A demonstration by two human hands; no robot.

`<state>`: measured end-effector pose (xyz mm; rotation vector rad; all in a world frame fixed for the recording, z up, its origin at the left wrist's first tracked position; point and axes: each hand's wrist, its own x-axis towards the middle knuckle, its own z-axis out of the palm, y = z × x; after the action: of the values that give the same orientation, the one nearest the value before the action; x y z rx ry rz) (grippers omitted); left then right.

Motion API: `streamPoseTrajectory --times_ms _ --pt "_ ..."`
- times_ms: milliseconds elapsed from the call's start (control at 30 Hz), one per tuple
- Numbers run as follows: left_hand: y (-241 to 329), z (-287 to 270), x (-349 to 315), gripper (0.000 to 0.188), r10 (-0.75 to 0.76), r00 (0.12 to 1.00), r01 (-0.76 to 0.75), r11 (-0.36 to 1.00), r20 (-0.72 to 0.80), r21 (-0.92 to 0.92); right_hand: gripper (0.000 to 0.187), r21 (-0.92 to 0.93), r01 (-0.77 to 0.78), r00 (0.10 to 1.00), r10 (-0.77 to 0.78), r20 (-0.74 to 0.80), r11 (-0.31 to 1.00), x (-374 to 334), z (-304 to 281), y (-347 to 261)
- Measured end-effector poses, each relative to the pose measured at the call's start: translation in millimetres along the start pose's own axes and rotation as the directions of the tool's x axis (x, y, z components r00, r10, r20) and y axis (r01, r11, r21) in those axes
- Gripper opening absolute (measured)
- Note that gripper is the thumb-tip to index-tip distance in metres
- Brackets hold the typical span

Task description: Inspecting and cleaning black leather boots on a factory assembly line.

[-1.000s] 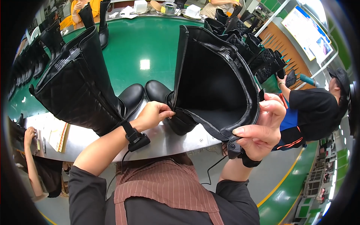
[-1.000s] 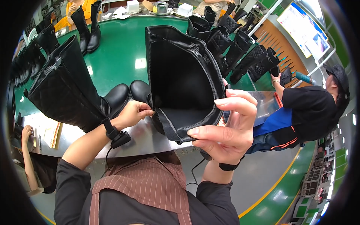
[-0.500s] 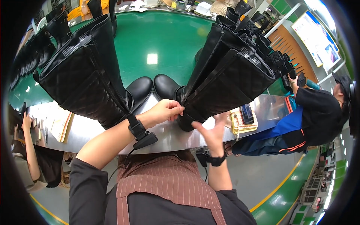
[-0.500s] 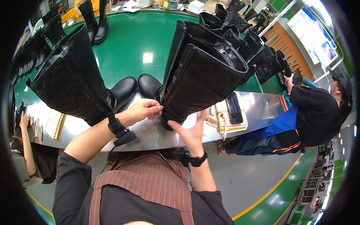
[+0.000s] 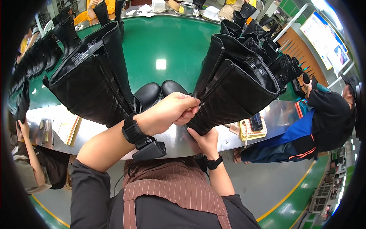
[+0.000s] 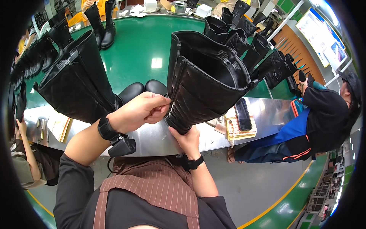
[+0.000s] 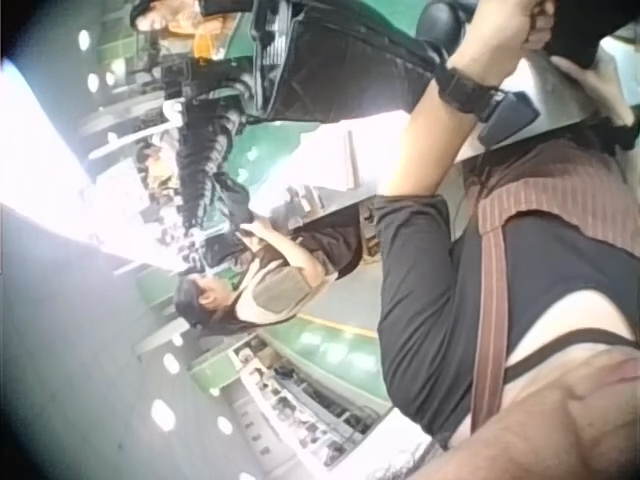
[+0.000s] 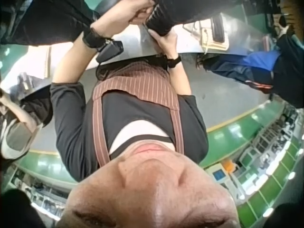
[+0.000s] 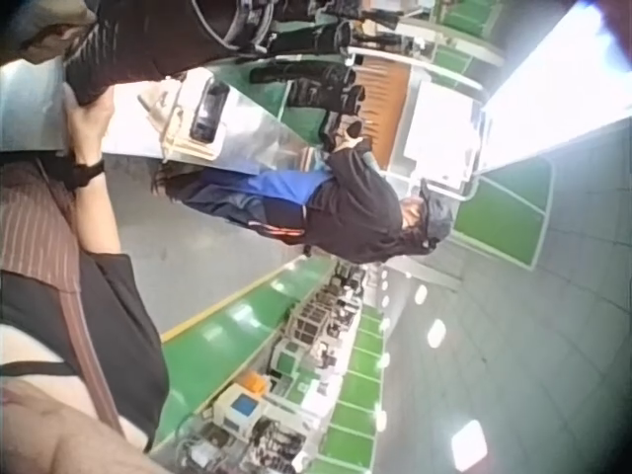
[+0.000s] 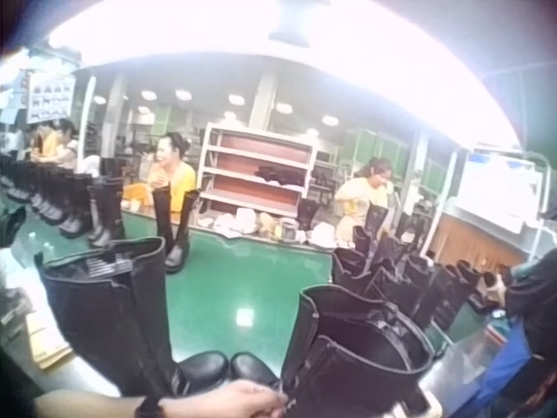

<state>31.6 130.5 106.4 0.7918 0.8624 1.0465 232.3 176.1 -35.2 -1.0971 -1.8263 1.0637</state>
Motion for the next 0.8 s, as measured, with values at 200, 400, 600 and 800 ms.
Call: streamPoseTrajectory --times_ms 200,400,600,800 --pt "35 23 -10 0.041 0.1 0.995 -0.099 0.995 -0.007 0.025 0.042 0.028 0.017 1.0 -0.018 0.011 0.999 1 -1 -2" --pt "58 39 -17 0.038 0.184 0.983 -0.184 0.983 0.004 0.006 0.037 0.039 0.052 0.999 -0.052 -0.012 0.998 0 1 1" --pt "93 50 -35 0.035 0.37 0.926 -0.366 0.929 0.078 -0.061 0.042 -0.005 0.058 0.998 -0.058 -0.01 0.998 -1 4 3" --pt "80 39 -60 0.043 0.324 0.946 -0.308 0.87 0.025 0.386 0.043 0.1 0.03 0.998 -0.035 0.05 0.995 -2 2 2"
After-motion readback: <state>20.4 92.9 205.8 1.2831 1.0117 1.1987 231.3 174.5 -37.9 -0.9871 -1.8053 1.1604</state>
